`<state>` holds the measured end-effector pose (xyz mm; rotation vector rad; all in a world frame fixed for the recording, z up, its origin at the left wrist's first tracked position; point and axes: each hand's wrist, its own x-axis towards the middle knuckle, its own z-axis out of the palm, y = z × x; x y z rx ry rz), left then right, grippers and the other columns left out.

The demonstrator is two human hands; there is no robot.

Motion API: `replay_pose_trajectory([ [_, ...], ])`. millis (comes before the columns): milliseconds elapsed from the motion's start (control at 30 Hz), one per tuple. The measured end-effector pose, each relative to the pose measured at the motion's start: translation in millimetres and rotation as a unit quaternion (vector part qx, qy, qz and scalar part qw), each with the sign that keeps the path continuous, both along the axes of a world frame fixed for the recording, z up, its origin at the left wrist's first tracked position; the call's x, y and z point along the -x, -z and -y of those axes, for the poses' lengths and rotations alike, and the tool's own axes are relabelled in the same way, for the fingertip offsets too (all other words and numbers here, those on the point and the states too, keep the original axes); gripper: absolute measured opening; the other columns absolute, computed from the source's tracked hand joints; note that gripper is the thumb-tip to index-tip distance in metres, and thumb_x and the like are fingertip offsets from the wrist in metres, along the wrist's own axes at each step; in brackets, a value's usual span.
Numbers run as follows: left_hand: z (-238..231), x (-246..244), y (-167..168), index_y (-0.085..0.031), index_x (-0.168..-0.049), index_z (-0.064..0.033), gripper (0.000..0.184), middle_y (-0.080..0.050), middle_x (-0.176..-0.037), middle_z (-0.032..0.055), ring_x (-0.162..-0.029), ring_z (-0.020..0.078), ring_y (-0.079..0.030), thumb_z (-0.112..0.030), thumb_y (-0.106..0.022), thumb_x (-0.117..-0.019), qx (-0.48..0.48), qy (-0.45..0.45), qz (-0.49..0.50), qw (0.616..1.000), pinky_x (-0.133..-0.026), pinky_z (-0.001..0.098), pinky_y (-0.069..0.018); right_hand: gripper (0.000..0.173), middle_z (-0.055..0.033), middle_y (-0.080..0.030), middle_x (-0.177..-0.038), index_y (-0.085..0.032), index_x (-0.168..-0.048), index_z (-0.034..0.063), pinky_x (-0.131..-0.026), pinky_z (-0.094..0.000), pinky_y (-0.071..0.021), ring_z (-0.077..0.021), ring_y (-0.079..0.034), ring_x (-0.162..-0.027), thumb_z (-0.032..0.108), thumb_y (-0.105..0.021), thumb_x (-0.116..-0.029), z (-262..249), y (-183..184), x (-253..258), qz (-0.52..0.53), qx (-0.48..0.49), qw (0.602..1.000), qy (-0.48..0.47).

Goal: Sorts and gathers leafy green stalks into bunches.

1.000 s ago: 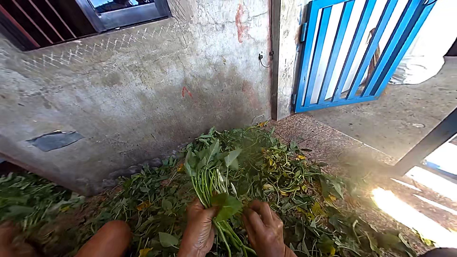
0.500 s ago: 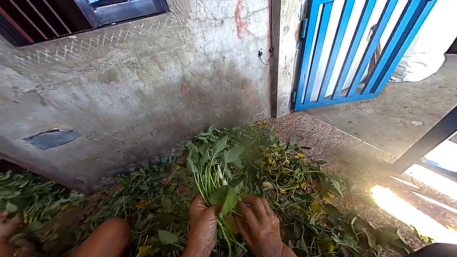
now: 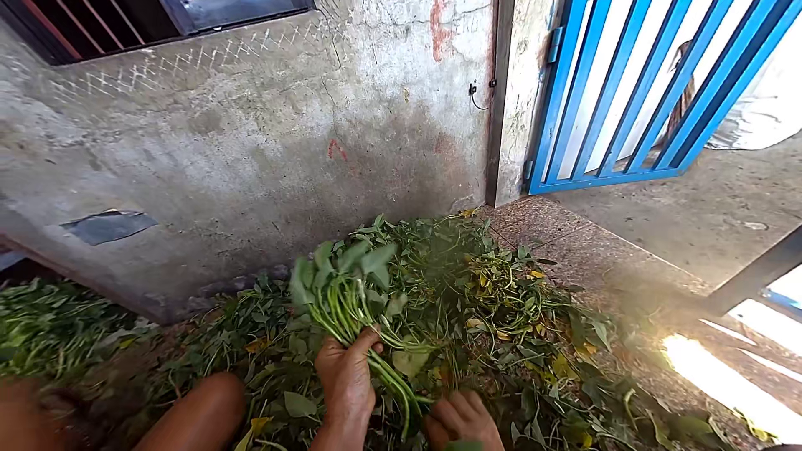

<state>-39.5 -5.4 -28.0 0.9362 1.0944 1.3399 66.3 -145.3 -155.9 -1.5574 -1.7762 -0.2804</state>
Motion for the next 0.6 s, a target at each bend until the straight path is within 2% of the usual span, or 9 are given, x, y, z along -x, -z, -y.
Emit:
replay_pose_trajectory([
  [67, -6, 6, -4, -0.059, -0.101, 0.0104, 0.024, -0.068, -0.077, 0.0181, -0.055, 0.0219, -0.064, 0.019, -0.07, -0.0819, -0.012, 0.003, 0.006, 1.0, -0.051, 0.031, -0.0578, 0.014, -0.0108, -0.071, -0.096, -0.076, -0.098, 0.0104, -0.082, -0.0488, -0.0549, -0.0313, -0.068, -0.094, 0.012, -0.063, -0.0958, 15, -2, 4, -0.039, 0.138, 0.989, -0.029],
  [167, -2, 9, -2, -0.059, -0.103, 0.0105, 0.027, -0.069, -0.079, 0.0188, -0.059, 0.0225, -0.066, 0.019, -0.071, -0.0808, -0.023, 0.047, 0.009, 0.999, -0.053, 0.0312, -0.0584, 0.028, -0.0139, -0.07, -0.113, -0.072, -0.12, 0.0136, -0.087, -0.052, -0.0553, -0.0345, -0.067, -0.106, 0.027, -0.069, -0.0953, 22, -22, 0, -0.081, 0.093, 0.992, 0.005],
  [267, 8, 9, 3, -0.06, -0.103, 0.0102, 0.028, -0.07, -0.084, 0.0192, -0.064, 0.0229, -0.068, 0.018, -0.071, -0.0784, -0.048, 0.126, 0.002, 0.991, -0.055, 0.0317, -0.0595, 0.071, -0.0173, -0.068, -0.122, -0.068, -0.126, 0.01, -0.097, -0.0557, -0.0525, -0.0378, -0.062, -0.119, 0.064, -0.077, -0.0807, 11, -62, -10, -0.068, -0.02, 0.994, 0.088],
  [367, 14, 9, 7, -0.061, -0.104, 0.0101, 0.029, -0.072, -0.087, 0.0204, -0.068, 0.0236, -0.07, 0.013, -0.073, -0.0771, -0.085, 0.208, 0.007, 0.974, -0.059, 0.033, -0.0609, 0.104, -0.0228, -0.066, -0.131, -0.067, -0.127, 0.003, -0.111, -0.0674, -0.0393, -0.0466, -0.056, -0.13, 0.086, -0.069, -0.0636, -10, -88, -26, 0.012, 0.078, 0.985, 0.156],
  [400, 16, 9, 8, -0.061, -0.104, 0.0099, 0.03, -0.072, -0.087, 0.0208, -0.069, 0.0238, -0.071, 0.012, -0.073, -0.0772, -0.094, 0.231, 0.008, 0.968, -0.06, 0.0334, -0.0613, 0.104, -0.0242, -0.066, -0.128, -0.067, -0.125, 0.0002, -0.112, -0.0699, -0.035, -0.0476, -0.057, -0.128, 0.083, -0.072, -0.0622, -15, -98, -29, 0.009, 0.156, 0.977, 0.144],
  [433, 18, 9, 9, -0.061, -0.105, 0.0097, 0.03, -0.072, -0.088, 0.0204, -0.07, 0.0237, -0.071, 0.011, -0.074, -0.0772, -0.1, 0.252, 0.009, 0.962, -0.061, 0.0336, -0.0616, 0.099, -0.0254, -0.066, -0.127, -0.066, -0.125, -0.0025, -0.115, -0.0703, -0.0302, -0.0473, -0.058, -0.126, 0.077, -0.075, -0.0678, -19, -109, -33, -0.026, 0.244, 0.964, 0.105],
  [467, 20, 9, 10, -0.061, -0.106, 0.0093, 0.031, -0.073, -0.088, 0.0193, -0.071, 0.023, -0.072, 0.011, -0.074, -0.0772, -0.105, 0.27, 0.006, 0.957, -0.063, 0.0334, -0.0619, 0.091, -0.024, -0.067, -0.124, -0.065, -0.124, -0.0026, -0.115, -0.0671, -0.032, -0.0439, -0.06, -0.123, 0.073, -0.075, -0.0739, -25, -114, -37, -0.08, 0.294, 0.951, 0.056],
  [533, 23, 7, 10, -0.062, -0.107, 0.0087, 0.034, -0.073, -0.089, 0.0169, -0.074, 0.0213, -0.072, 0.012, -0.075, -0.0765, -0.117, 0.286, -0.002, 0.951, -0.067, 0.0331, -0.0627, 0.066, -0.0156, -0.072, -0.106, -0.07, -0.109, 0.0009, -0.098, -0.0545, -0.0518, -0.0304, -0.069, -0.103, 0.062, -0.076, -0.0825, -34, -100, -41, -0.236, 0.252, 0.938, -0.036],
  [600, 24, 6, 12, -0.063, -0.109, 0.0097, 0.036, -0.074, -0.092, 0.0169, -0.081, 0.0214, -0.073, 0.013, -0.076, -0.0756, -0.125, 0.284, -0.01, 0.95, -0.076, 0.0348, -0.0635, 0.036, -0.0031, -0.074, -0.091, -0.072, -0.103, 0.0068, -0.081, -0.0387, -0.0613, -0.0144, -0.072, -0.085, 0.04, -0.077, -0.0901, -38, -78, -35, -0.412, 0.163, 0.89, -0.102],
])
